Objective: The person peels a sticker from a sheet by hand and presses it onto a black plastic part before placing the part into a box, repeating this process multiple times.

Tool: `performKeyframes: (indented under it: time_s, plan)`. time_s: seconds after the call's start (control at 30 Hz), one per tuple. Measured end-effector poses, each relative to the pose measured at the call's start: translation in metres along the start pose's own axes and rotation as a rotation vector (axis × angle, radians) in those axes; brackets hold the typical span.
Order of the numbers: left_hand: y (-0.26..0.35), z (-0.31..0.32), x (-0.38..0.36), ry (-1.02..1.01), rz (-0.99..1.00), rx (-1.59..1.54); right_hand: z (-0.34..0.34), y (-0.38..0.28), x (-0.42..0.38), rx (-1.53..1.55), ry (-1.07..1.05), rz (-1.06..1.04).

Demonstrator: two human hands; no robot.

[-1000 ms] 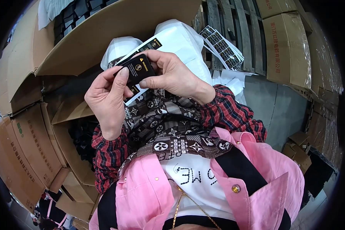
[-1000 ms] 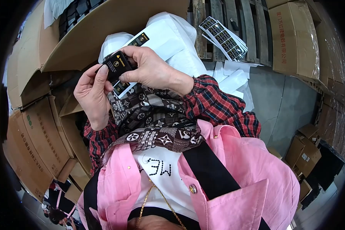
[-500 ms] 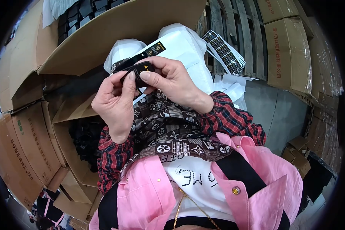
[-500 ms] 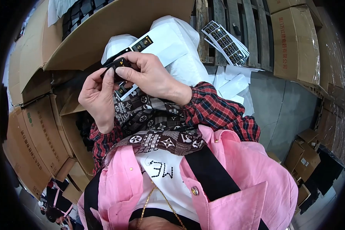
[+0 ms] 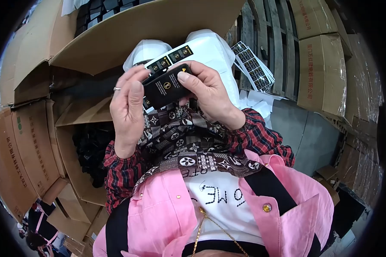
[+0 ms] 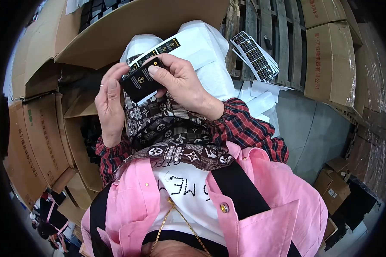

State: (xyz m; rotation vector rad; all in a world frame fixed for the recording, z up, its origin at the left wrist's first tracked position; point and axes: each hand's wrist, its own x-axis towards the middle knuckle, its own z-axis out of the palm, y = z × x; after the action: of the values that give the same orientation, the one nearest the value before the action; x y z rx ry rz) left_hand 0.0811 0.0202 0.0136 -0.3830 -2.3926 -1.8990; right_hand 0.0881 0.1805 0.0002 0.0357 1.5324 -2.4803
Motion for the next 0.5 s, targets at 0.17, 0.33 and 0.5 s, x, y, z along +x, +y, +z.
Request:
performKeyframes:
  time_s: [0.17,0.33,0.5]
  plan:
    - [0.0,0.001,-0.01,-0.11,0.074,0.107,0.0,0.005,0.003,-0.213,-0.069,0.022]
    - [-0.005,-0.059,-0.048,0.21,-0.259,0.202,-0.032,0.019,0.004,-0.049,0.221,0.084]
    - [-0.045,-0.142,-0.076,0.094,-0.284,1.375,-0.062,0.051,-0.033,0.131,0.254,0.585]
